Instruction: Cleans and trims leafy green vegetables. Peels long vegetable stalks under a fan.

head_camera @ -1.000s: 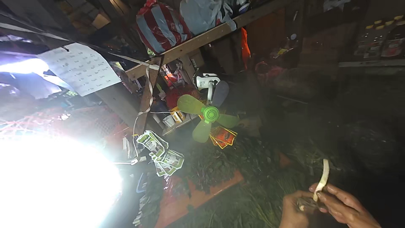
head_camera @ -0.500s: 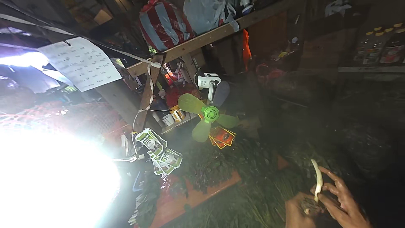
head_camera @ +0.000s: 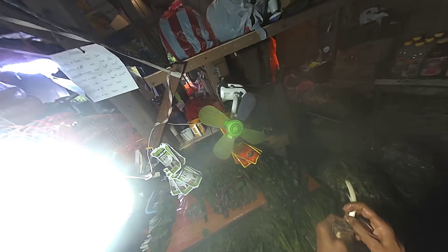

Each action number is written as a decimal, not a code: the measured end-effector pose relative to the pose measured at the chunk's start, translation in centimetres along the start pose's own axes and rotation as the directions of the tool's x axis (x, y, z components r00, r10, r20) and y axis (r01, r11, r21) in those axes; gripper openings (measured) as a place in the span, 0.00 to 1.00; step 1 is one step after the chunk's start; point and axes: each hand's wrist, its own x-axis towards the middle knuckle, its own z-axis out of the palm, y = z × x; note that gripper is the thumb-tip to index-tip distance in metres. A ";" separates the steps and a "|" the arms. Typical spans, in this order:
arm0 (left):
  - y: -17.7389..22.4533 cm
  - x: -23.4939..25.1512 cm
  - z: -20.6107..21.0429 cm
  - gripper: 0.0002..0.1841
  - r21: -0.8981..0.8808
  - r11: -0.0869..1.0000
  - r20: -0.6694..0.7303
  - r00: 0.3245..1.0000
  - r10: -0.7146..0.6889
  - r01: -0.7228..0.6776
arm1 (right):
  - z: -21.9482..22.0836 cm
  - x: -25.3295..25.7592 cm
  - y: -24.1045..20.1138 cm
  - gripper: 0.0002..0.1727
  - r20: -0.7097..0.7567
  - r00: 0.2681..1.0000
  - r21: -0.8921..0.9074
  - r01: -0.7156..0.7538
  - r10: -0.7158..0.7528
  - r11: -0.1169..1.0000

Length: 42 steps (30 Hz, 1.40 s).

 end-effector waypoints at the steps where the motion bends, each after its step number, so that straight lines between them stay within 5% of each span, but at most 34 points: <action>1: -0.1 0.0 0.0 0.11 -0.013 1.000 -0.009 1.000 0.002 -0.002 | 0.1 0.0 0.0 0.16 -0.008 1.000 0.010 -0.003 0.003 1.000; 12: -0.9 0.1 0.6 0.13 0.130 0.992 -0.010 1.000 0.011 -0.010 | 1.3 0.1 1.2 0.50 -0.207 0.978 0.070 -0.007 0.022 0.998; 16: -1.2 0.5 -1.3 0.13 -0.026 0.997 0.052 0.996 0.067 -0.066 | -0.9 0.2 1.6 0.29 0.063 0.997 0.382 -0.066 0.046 0.922; 20: -0.8 2.1 -4.2 0.14 -0.082 0.989 0.310 0.940 0.140 -0.120 | -3.2 1.5 2.7 0.20 0.294 0.945 0.507 -0.027 -0.143 0.862; 25: 0.9 5.1 -6.1 0.11 -0.075 0.990 0.532 0.835 0.143 -0.122 | -3.3 3.9 1.7 0.10 0.331 0.816 0.350 0.360 -0.474 0.865; 30: 0.9 5.6 -5.6 0.11 -0.124 0.975 0.440 0.871 0.219 -0.183 | -3.0 3.9 0.3 0.10 0.229 0.782 0.077 0.578 -0.579 0.812; 38: -1.8 4.5 -1.1 0.10 -0.187 0.956 0.050 0.970 0.238 -0.225 | 0.2 1.4 -2.1 0.14 0.088 0.865 -0.530 0.460 -0.494 0.712; 42: -2.0 3.9 0.7 0.12 -0.200 0.953 -0.033 0.973 0.227 -0.229 | 1.9 1.4 -1.9 0.15 -0.032 0.895 -0.626 0.329 -0.444 0.707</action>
